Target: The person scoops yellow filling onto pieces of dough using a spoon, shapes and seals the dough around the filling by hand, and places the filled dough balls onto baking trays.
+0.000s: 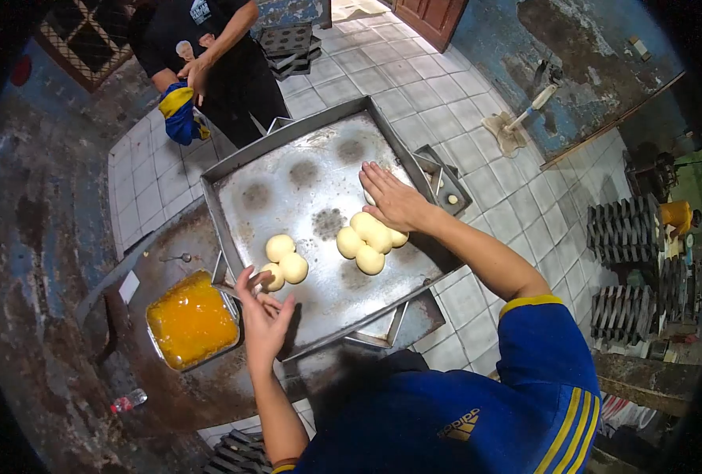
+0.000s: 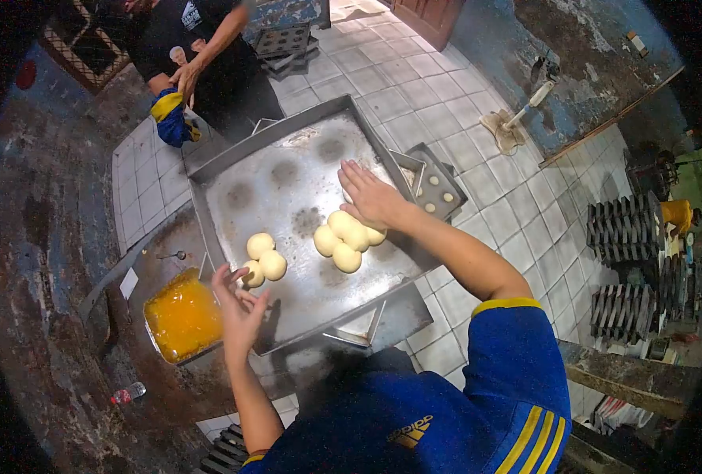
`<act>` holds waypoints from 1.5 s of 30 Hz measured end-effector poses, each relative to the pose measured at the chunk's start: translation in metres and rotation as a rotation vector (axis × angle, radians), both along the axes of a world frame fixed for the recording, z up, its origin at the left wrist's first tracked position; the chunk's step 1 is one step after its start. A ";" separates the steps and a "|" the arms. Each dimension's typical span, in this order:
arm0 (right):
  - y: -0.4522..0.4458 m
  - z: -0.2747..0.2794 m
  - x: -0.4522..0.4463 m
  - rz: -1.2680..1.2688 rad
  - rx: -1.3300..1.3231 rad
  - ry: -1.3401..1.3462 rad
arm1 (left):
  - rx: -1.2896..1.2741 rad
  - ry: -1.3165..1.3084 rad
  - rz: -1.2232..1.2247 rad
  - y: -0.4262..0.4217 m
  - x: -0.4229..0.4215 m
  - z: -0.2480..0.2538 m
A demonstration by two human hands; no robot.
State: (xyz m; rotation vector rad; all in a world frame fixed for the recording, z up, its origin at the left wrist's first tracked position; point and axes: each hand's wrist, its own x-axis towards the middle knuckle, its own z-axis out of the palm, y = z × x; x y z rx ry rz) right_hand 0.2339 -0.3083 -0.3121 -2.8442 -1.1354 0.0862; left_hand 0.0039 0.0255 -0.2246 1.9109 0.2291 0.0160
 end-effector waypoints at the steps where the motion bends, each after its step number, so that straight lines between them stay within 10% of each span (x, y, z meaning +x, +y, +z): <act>1: -0.003 -0.005 0.011 -0.043 0.129 0.202 | -0.051 -0.031 0.052 0.002 -0.006 -0.004; 4: -0.012 0.040 0.025 -0.389 1.000 1.029 | -0.173 -0.071 0.133 0.006 -0.019 -0.008; 6: -0.012 0.052 0.036 -0.344 1.097 0.590 | -0.168 -0.094 0.187 0.013 -0.024 -0.011; 14: 0.124 0.084 -0.054 0.498 0.463 0.362 | -0.040 -0.083 0.089 0.012 -0.011 -0.022; 18: 0.164 0.081 -0.072 0.539 0.082 0.365 | 0.025 -0.064 0.060 0.008 -0.010 -0.014; 26: 0.186 0.033 -0.099 0.430 0.146 -0.075 | -0.045 -0.159 -0.098 0.017 0.023 -0.024; 32: 0.165 0.089 -0.069 0.327 -0.028 0.856 | -0.108 0.041 -0.104 0.020 0.045 -0.043; 35: 0.128 0.090 -0.090 0.268 0.500 1.525 | -0.172 0.006 -0.047 0.019 0.027 -0.034; 40: 0.156 0.132 -0.190 -0.001 1.045 1.205 | -0.824 -0.025 0.131 0.001 -0.029 0.002; 45: 0.232 0.143 -0.254 -0.042 1.213 0.694 | -0.699 -0.315 0.310 0.037 -0.057 0.022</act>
